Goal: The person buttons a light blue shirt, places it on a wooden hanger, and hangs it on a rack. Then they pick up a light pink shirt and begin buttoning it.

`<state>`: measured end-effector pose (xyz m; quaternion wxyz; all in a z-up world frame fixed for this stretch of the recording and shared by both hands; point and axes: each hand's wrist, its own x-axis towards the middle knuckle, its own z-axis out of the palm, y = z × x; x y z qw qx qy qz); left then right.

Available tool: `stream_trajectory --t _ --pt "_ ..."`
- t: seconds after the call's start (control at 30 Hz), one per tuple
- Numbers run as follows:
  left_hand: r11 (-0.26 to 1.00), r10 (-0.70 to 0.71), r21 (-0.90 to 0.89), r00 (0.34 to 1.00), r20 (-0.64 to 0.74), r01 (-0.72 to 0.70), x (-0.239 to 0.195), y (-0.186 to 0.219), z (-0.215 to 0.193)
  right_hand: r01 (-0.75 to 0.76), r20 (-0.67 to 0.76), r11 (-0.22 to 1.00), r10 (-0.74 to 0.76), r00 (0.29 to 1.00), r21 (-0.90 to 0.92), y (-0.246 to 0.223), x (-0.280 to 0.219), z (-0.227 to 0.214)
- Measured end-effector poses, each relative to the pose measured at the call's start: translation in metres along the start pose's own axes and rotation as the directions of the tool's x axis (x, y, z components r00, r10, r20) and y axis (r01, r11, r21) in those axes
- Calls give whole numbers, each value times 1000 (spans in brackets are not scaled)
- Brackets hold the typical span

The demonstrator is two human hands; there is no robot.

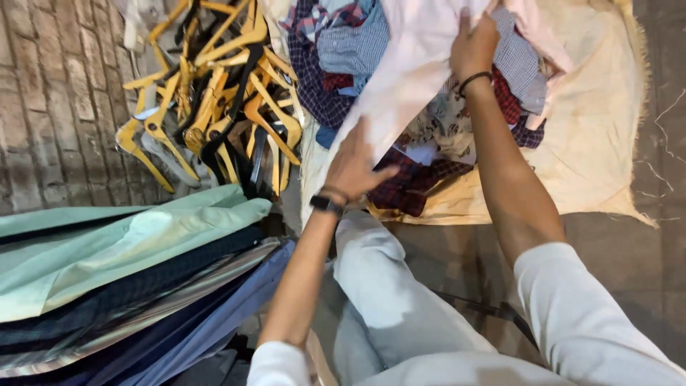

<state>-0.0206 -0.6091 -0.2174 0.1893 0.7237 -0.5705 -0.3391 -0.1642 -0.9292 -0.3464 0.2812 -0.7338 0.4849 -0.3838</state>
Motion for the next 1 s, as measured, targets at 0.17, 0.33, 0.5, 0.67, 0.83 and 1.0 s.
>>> stream_trajectory --t 0.17,0.33,0.5,0.67,0.83,1.0 --pt "342 -162 -930 967 -198 -133 120 81 -33 254 344 927 -151 927 -277 -147 -36 -73" --pt "985 -56 -169 869 -491 -32 185 98 -39 380 368 868 -484 794 321 -165 -84 -109" --pt "993 -90 20 878 -469 113 77 198 -86 -300 188 379 304 934 875 -217 -154 -155" --pt "952 29 288 904 -427 105 -14 266 -95 -486 495 -157 495 714 860 -215 -154 -188" --pt "976 114 -152 962 -249 -155 -141 344 -112 250 -319 438 91 943 864 -100 -50 -229" --pt "763 60 -564 903 -425 -316 -287 373 -114 155 -72 373 -227 971 915 -239 -92 -185"
